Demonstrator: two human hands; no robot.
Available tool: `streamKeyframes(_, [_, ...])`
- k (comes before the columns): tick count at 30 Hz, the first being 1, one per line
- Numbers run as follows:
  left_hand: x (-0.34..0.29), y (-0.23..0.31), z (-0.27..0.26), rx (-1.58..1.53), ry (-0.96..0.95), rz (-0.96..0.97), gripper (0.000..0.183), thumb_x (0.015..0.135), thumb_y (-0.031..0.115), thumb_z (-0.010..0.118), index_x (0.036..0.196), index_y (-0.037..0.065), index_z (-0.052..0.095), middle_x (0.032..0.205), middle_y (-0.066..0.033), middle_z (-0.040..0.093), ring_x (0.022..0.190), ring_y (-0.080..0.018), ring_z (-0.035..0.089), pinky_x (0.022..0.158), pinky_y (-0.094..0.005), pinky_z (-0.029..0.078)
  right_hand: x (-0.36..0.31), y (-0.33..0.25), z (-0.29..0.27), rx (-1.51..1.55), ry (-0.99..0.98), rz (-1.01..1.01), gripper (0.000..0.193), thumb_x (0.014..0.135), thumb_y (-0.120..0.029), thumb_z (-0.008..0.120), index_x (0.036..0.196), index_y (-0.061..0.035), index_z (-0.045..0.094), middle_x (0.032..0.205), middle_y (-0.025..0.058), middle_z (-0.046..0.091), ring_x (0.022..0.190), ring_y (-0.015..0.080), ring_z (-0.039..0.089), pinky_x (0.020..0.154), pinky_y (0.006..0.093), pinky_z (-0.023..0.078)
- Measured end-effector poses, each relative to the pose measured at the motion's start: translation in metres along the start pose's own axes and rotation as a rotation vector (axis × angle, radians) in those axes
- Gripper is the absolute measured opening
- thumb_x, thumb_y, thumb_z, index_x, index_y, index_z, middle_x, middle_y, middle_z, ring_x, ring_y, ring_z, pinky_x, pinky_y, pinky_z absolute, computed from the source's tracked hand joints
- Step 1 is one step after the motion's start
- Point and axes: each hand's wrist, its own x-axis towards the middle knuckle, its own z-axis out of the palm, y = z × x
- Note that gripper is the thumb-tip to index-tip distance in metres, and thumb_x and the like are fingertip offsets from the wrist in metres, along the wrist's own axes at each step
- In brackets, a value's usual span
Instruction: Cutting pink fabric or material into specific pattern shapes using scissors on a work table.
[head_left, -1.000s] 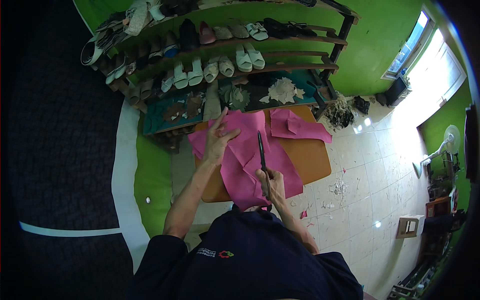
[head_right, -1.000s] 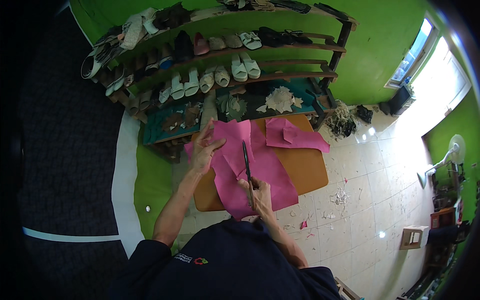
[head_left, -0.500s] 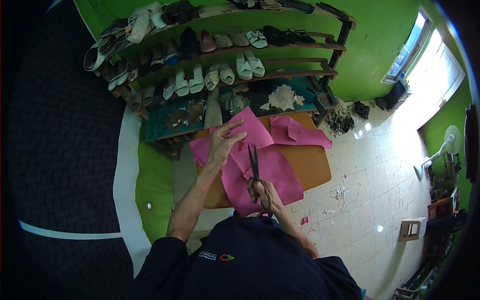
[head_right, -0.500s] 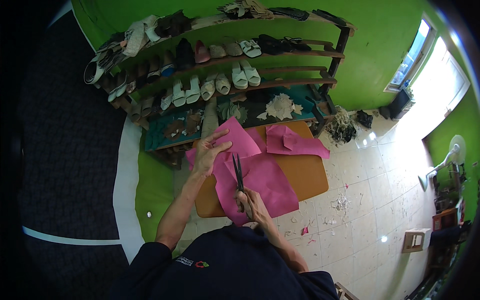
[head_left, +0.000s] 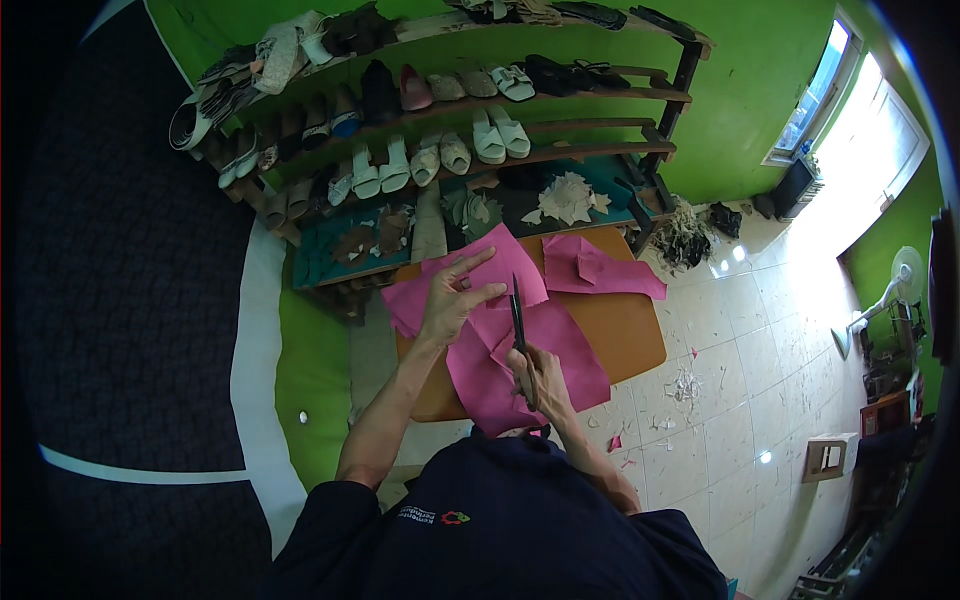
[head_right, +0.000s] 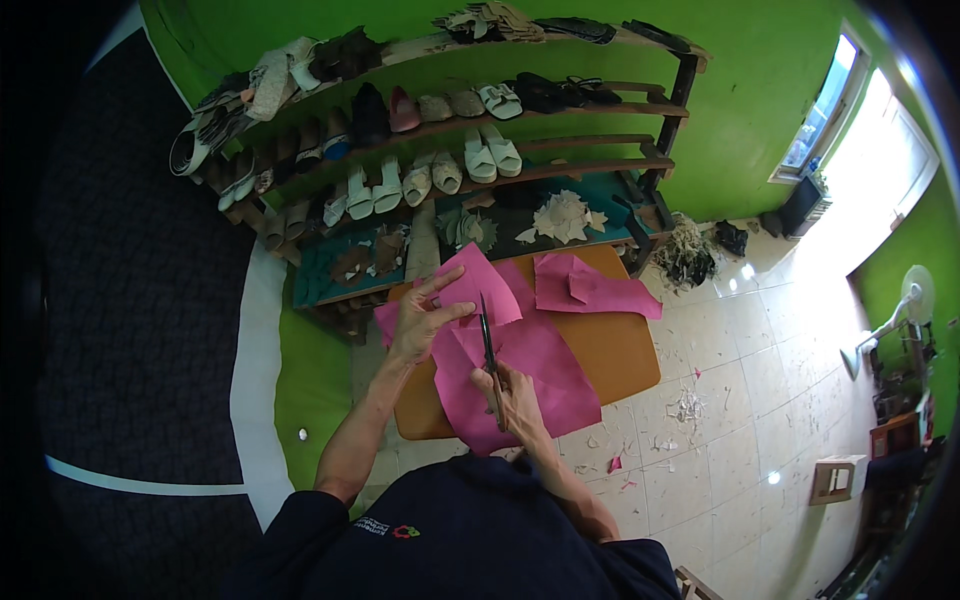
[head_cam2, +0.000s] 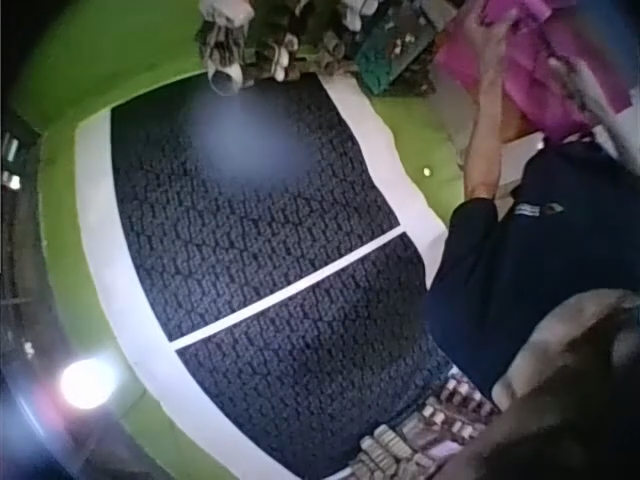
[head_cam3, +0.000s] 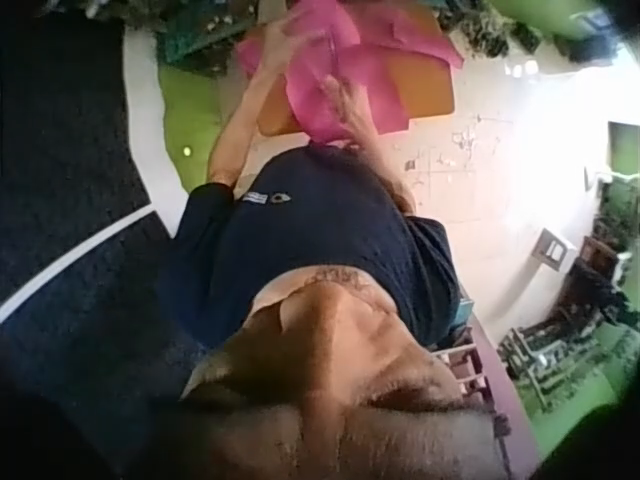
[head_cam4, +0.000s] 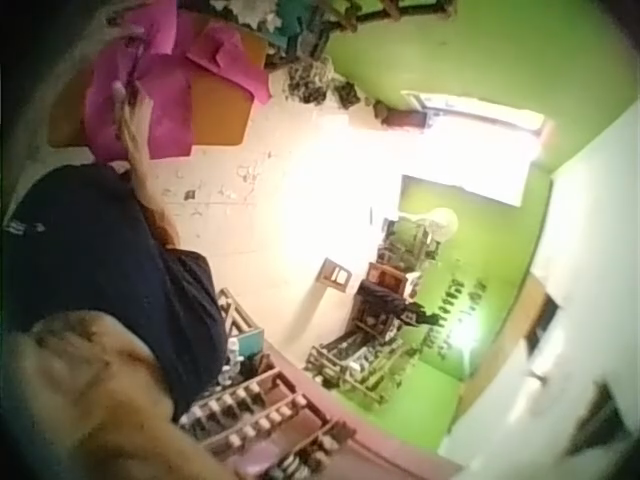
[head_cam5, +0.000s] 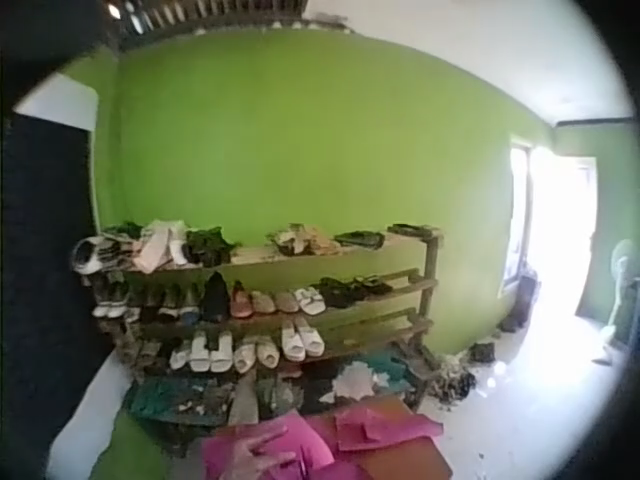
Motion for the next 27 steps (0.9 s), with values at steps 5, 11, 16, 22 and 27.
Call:
streamKeyframes(5, [0.001, -0.009, 0.000, 0.107, 0.011, 0.075, 0.058, 0.079, -0.006, 0.077, 0.134, 0.002, 0.060, 0.135, -0.0103, 0.058, 0.112, -0.0136, 0.062, 0.095, -0.0271, 0.054, 0.004, -0.007, -0.001, -0.062, 0.059, -0.015, 0.059, 0.088, -0.057, 0.068, 0.084, 0.0008, 0.059, 0.056, 0.0007, 0.045, 0.050, 0.0101, 0.047, 0.048, 0.0312, 0.043])
streamKeyframes(11, [-0.002, -0.009, 0.003, 0.082, 0.016, 0.077, 0.059, 0.081, -0.011, 0.072, 0.136, 0.000, 0.057, 0.128, -0.0125, 0.063, 0.099, -0.0161, 0.068, 0.093, -0.0308, 0.057, 0.008, -0.001, 0.000, -0.122, 0.124, -0.055, 0.060, 0.087, -0.057, 0.069, 0.079, 0.0012, 0.058, 0.056, 0.0027, 0.045, 0.055, 0.0110, 0.045, 0.050, 0.0342, 0.038])
streamKeyframes(16, [-0.003, -0.006, 0.003, 0.012, 0.015, 0.011, 0.058, 0.079, -0.007, 0.076, 0.134, 0.002, 0.060, 0.135, -0.0098, 0.057, 0.110, -0.0141, 0.062, 0.096, -0.0275, 0.054, 0.009, -0.002, 0.002, -0.113, 0.133, -0.039, 0.059, 0.086, -0.056, 0.071, 0.077, 0.0008, 0.056, 0.057, 0.0028, 0.042, 0.057, 0.0114, 0.042, 0.050, 0.0357, 0.035])
streamKeyframes(22, [-0.002, -0.007, -0.001, -0.019, -0.004, 0.011, 0.058, 0.081, -0.010, 0.072, 0.136, 0.000, 0.057, 0.124, -0.0112, 0.062, 0.102, -0.0169, 0.067, 0.093, -0.0296, 0.057, 0.007, -0.004, 0.001, -0.079, 0.140, -0.015, 0.060, 0.083, -0.056, 0.073, 0.072, 0.0001, 0.054, 0.057, 0.0023, 0.042, 0.057, 0.0112, 0.042, 0.050, 0.0352, 0.035])
streamKeyframes(27, [0.000, -0.009, 0.000, 0.047, 0.010, 0.076, 0.058, 0.082, -0.011, 0.071, 0.138, -0.002, 0.055, 0.119, -0.0140, 0.067, 0.096, -0.0183, 0.071, 0.091, -0.0315, 0.058, 0.006, -0.009, -0.004, -0.110, 0.159, -0.021, 0.061, 0.082, -0.056, 0.074, 0.069, 0.0010, 0.056, 0.056, 0.0023, 0.044, 0.056, 0.0112, 0.043, 0.050, 0.0351, 0.035])
